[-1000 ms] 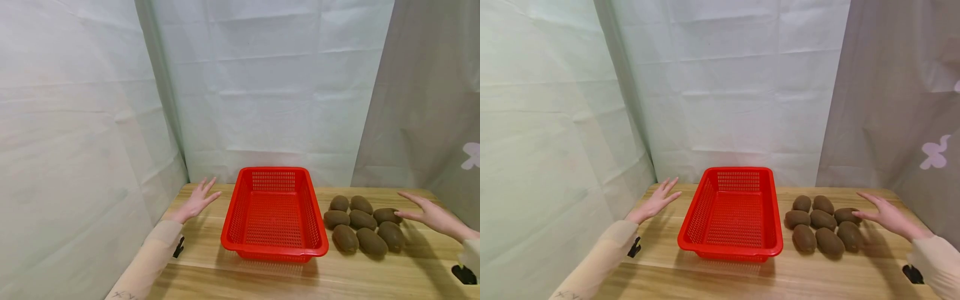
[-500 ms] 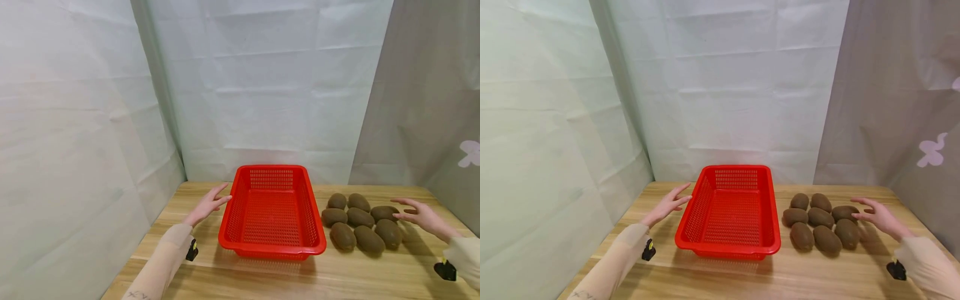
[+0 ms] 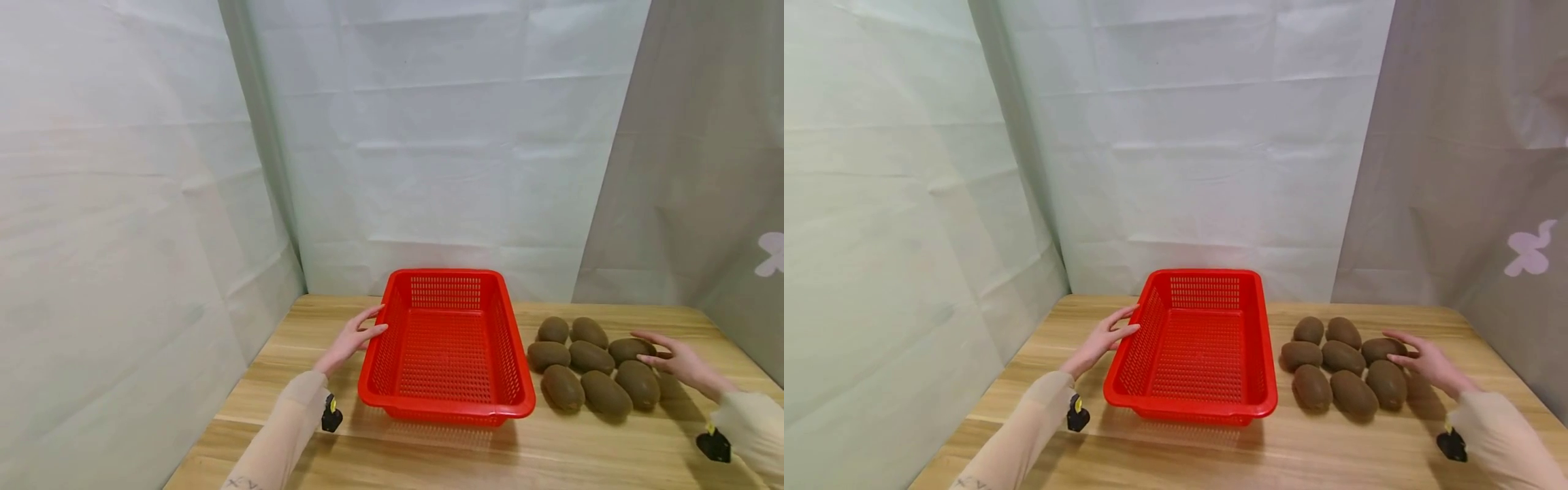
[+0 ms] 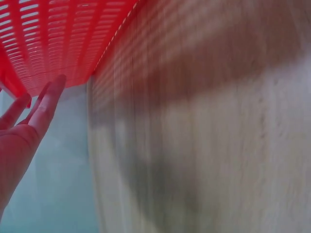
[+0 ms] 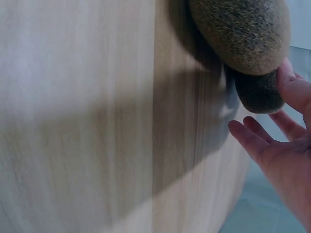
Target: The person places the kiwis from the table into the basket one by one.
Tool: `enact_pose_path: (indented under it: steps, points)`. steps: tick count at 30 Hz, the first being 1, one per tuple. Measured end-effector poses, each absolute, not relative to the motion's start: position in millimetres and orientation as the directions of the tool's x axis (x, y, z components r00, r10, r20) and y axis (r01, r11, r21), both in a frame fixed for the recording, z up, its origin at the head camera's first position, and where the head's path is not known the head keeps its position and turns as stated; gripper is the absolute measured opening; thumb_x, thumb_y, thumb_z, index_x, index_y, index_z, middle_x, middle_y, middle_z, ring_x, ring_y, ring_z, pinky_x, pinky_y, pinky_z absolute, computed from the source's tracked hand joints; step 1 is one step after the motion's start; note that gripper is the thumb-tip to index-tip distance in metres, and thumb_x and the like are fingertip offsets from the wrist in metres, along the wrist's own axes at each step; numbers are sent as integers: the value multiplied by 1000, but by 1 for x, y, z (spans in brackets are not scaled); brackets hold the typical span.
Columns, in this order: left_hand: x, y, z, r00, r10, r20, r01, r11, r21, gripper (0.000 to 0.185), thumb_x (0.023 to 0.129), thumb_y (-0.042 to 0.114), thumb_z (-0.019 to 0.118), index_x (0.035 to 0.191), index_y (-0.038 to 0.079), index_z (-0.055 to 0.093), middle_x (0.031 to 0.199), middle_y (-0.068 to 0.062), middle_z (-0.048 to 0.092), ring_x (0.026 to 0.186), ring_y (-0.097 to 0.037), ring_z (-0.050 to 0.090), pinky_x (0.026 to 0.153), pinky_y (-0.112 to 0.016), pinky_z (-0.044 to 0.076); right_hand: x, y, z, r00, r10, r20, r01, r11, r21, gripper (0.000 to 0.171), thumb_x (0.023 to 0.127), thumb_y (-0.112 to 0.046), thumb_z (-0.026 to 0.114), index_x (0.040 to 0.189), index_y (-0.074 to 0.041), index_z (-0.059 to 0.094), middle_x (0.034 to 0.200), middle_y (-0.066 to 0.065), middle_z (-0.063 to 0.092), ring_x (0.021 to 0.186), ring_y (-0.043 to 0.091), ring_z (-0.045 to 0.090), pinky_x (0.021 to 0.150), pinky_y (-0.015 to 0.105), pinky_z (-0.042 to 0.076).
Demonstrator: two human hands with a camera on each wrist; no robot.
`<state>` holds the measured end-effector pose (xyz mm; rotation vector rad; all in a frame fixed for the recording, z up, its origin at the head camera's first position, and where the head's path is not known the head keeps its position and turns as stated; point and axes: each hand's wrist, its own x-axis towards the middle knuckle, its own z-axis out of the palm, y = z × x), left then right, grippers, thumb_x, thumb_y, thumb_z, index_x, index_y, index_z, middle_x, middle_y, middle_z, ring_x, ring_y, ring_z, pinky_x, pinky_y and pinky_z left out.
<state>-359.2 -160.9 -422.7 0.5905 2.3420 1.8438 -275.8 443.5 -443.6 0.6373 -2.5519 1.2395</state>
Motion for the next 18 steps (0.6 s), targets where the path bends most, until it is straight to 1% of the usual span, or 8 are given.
enact_pose_path:
  steps: [1,4,7,9,13,16,18]
  points:
    - [-360,-160,-424,-921,358,157,231,177,957,54,88,24,60,137,15,40,133,-11,37,97,-28,55,73,-40,50,-276,443,-444,-875,-287,390,-484,537,-691,58,82,3,61,119,-41,53,110,-36,35,83,-3,49,48,22,43]
    - [-360,-157,-427,-924,345,166,225,139,964,54,88,21,61,137,12,40,131,-13,39,95,-27,56,71,-38,51,-276,441,-445,-861,-296,414,-509,515,-690,64,81,8,60,118,-44,53,110,-35,38,79,-2,48,43,24,39]
    - [-361,-155,-429,-921,346,181,225,90,970,53,88,16,59,137,9,39,131,-15,39,95,-28,56,70,-39,51,-277,440,-446,-847,-303,437,-531,507,-678,67,80,10,60,118,-45,51,110,-35,38,76,-1,48,42,24,38]
    - [-361,-153,-430,-916,352,191,225,58,973,52,89,12,57,137,7,38,131,-17,38,96,-29,55,71,-38,51,-278,440,-446,-838,-309,451,-546,507,-667,68,80,11,60,118,-45,51,110,-35,38,78,-3,48,43,24,39]
    - [-357,-150,-427,-908,365,207,220,-5,975,52,90,4,54,138,2,34,134,-21,35,100,-35,52,73,-35,50,-279,442,-448,-827,-319,464,-563,494,-663,63,79,12,60,117,-38,56,110,-33,40,84,-7,48,48,23,44]
    - [-351,-148,-421,-903,370,217,225,-24,974,52,90,0,52,138,-3,31,135,-25,32,101,-39,50,73,-34,50,-280,443,-450,-837,-317,446,-547,461,-699,54,79,12,59,113,-30,59,108,-31,44,86,-9,48,52,20,46]
    - [-346,-147,-417,-901,375,219,226,-26,974,53,89,-1,51,138,-5,30,134,-27,32,102,-40,49,73,-34,50,-280,444,-451,-848,-315,426,-528,444,-724,50,80,11,60,110,-28,58,106,-29,45,86,-9,47,55,18,47]
